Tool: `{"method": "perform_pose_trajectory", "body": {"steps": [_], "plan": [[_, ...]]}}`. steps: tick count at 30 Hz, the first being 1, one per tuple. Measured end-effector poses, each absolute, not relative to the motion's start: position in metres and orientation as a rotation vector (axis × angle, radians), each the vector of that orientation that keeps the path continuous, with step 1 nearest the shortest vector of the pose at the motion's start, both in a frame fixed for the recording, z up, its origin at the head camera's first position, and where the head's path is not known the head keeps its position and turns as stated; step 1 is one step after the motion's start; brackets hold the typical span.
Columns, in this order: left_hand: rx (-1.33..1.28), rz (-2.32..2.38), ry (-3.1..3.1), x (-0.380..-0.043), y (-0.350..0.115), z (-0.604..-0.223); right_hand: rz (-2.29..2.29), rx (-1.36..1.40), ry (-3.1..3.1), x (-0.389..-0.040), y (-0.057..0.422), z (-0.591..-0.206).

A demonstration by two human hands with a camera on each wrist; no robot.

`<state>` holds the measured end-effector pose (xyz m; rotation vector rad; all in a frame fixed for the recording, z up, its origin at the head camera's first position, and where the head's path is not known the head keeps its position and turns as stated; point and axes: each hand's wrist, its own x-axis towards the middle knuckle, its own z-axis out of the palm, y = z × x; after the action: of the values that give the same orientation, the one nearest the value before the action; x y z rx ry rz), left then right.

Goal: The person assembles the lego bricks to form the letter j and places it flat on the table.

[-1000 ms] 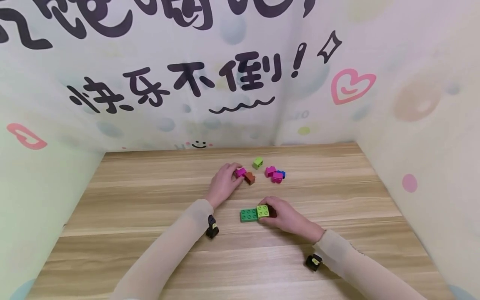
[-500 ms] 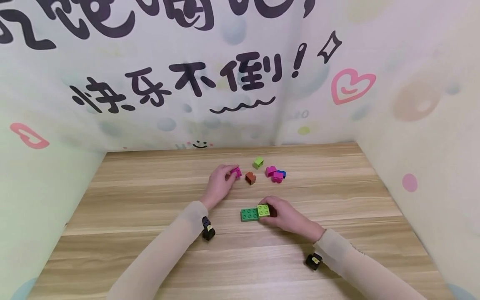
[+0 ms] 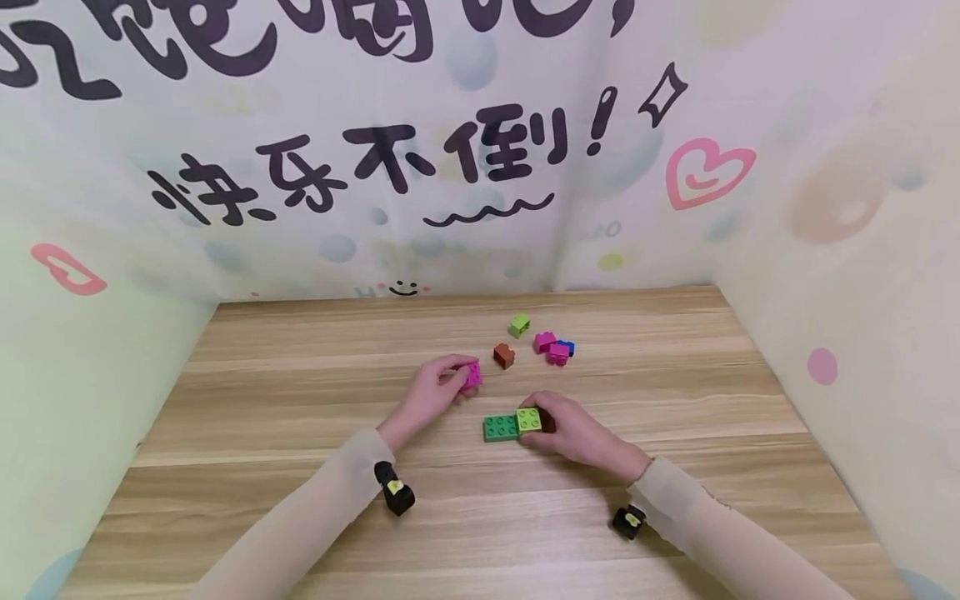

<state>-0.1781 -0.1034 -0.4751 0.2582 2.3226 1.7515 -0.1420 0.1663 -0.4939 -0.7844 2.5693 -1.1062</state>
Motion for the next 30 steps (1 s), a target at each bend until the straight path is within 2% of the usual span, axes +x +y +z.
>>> {"method": "perform_pose_trajectory", "body": {"steps": [14, 30], "plan": [[0.52, 1.546, 2.439, -0.138, -0.103, -0.478, -1.101, -0.748, 2.551, -0.142, 0.165, -0.49], [0.488, 1.518, 2.403, -0.129, -0.102, -0.488, -1.111, -0.74, 2.543, -0.142, 0.165, -0.491]]}}
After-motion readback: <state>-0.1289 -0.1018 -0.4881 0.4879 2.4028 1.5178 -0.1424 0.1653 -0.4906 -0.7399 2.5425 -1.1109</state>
